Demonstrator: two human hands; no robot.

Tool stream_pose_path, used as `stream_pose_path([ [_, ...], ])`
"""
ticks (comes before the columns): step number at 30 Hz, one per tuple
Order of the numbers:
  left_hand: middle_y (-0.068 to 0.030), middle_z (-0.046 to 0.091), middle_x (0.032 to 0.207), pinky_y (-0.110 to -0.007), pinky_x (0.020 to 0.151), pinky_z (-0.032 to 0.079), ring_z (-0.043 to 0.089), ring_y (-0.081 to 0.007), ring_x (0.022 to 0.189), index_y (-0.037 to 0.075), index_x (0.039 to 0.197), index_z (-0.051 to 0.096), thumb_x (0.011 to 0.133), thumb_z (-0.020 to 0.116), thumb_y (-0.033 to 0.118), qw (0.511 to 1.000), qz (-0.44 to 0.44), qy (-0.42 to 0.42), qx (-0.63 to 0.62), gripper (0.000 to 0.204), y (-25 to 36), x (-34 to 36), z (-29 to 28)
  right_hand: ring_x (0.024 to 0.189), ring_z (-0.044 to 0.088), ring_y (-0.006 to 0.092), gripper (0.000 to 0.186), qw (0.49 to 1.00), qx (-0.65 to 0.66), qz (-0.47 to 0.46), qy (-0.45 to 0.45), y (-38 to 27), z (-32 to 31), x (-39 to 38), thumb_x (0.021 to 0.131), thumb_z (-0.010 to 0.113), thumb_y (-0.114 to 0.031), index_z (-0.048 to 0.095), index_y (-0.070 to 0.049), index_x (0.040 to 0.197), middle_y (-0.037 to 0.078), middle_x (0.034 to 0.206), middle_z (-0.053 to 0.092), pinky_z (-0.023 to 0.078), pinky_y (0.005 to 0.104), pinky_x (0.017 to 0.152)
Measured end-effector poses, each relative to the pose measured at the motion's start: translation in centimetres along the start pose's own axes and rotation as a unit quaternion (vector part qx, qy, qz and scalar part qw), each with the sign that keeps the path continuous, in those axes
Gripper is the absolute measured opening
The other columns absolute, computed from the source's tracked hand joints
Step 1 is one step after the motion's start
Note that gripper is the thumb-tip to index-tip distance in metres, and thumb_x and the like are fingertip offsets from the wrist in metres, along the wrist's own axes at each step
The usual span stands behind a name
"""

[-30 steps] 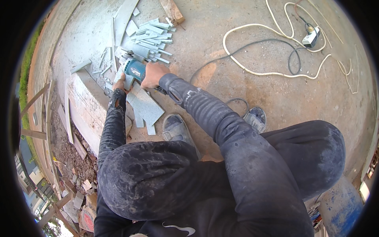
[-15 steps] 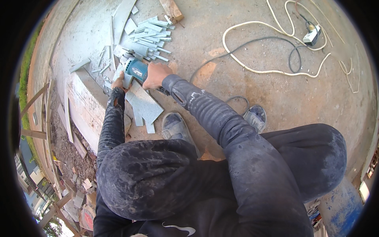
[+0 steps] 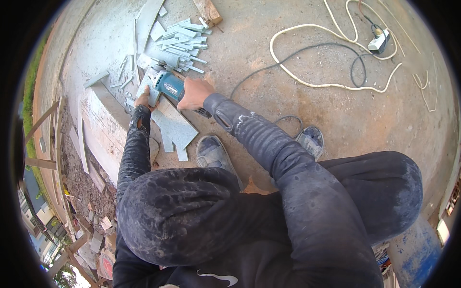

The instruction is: The person uses an angle grinder to cut and shape small rectangular tiles while working on a dirt floor.

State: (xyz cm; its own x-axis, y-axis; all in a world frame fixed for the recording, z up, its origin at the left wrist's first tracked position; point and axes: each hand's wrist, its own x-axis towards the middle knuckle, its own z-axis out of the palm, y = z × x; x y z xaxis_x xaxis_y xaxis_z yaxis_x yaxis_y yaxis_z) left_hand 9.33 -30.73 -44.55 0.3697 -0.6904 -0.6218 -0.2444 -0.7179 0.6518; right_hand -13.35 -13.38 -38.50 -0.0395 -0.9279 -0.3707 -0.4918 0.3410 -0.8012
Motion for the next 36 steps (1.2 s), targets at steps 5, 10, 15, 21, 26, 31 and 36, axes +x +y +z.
stream_pose_path([
  [5,-0.0147,0.068,0.102,-0.048,0.064,0.059,0.068,-0.0303,0.087,-0.001,0.113,0.062,0.082,0.081,0.038,1.000,0.002,-0.012,0.004,0.052,-0.2,0.2,0.0,0.094,0.068,0.0394,0.066,1.000,-0.005,-0.004,-0.002,0.4,0.0,-0.4,0.063,0.077,-0.036,0.058,0.006,0.111,0.026,0.100,0.069,0.055,0.0421,0.085],
  [10,-0.0144,0.068,0.102,-0.048,0.063,0.060,0.068,-0.0300,0.086,-0.001,0.111,0.062,0.082,0.080,0.038,1.000,0.006,-0.010,0.011,0.052,-0.3,0.6,-0.1,0.093,0.068,0.0401,0.066,1.000,-0.001,0.001,-0.003,0.7,0.0,-0.8,0.063,0.076,-0.035,0.057,0.006,0.110,0.027,0.099,0.068,0.055,0.0422,0.083],
  [15,-0.0140,0.068,0.106,-0.049,0.070,0.057,0.068,-0.0302,0.090,0.002,0.116,0.059,0.086,0.077,0.039,1.000,0.002,-0.010,0.015,0.050,-0.2,0.1,0.2,0.091,0.067,0.0409,0.062,1.000,0.014,0.015,-0.007,0.9,-0.1,-1.0,0.061,0.076,-0.032,0.057,0.005,0.108,0.027,0.098,0.067,0.054,0.0432,0.080],
  [21,-0.0150,0.067,0.108,-0.048,0.069,0.058,0.068,-0.0301,0.090,0.000,0.118,0.058,0.087,0.076,0.037,0.999,0.012,-0.019,0.031,0.051,-0.2,0.7,-0.2,0.092,0.067,0.0407,0.063,1.000,-0.001,0.015,-0.014,0.5,-0.4,-0.8,0.061,0.075,-0.032,0.057,0.005,0.108,0.027,0.099,0.067,0.053,0.0435,0.081],
  [26,-0.0163,0.066,0.112,-0.049,0.073,0.058,0.067,-0.0307,0.095,0.000,0.120,0.058,0.086,0.076,0.038,0.999,0.009,-0.015,0.035,0.054,-0.1,0.0,0.0,0.092,0.067,0.0400,0.063,1.000,0.004,0.022,-0.019,0.3,-0.6,-0.6,0.061,0.076,-0.031,0.057,0.005,0.108,0.026,0.099,0.067,0.053,0.0424,0.082],
  [31,-0.0168,0.065,0.115,-0.049,0.077,0.057,0.066,-0.0318,0.099,0.000,0.121,0.058,0.086,0.077,0.039,0.999,-0.001,-0.018,0.038,0.055,0.3,-0.7,0.0,0.097,0.068,0.0388,0.065,1.000,-0.009,0.011,-0.025,0.0,-0.9,-0.2,0.062,0.078,-0.035,0.059,0.005,0.110,0.026,0.103,0.068,0.054,0.0414,0.085],
  [36,-0.0151,0.066,0.112,-0.049,0.076,0.058,0.066,-0.0312,0.097,0.000,0.120,0.059,0.086,0.076,0.040,1.000,-0.003,-0.002,0.024,0.055,0.4,-1.4,0.3,0.094,0.068,0.0386,0.066,0.999,-0.010,0.013,-0.028,-0.3,-1.1,0.1,0.060,0.077,-0.035,0.059,0.006,0.109,0.026,0.101,0.068,0.054,0.0404,0.082],
])
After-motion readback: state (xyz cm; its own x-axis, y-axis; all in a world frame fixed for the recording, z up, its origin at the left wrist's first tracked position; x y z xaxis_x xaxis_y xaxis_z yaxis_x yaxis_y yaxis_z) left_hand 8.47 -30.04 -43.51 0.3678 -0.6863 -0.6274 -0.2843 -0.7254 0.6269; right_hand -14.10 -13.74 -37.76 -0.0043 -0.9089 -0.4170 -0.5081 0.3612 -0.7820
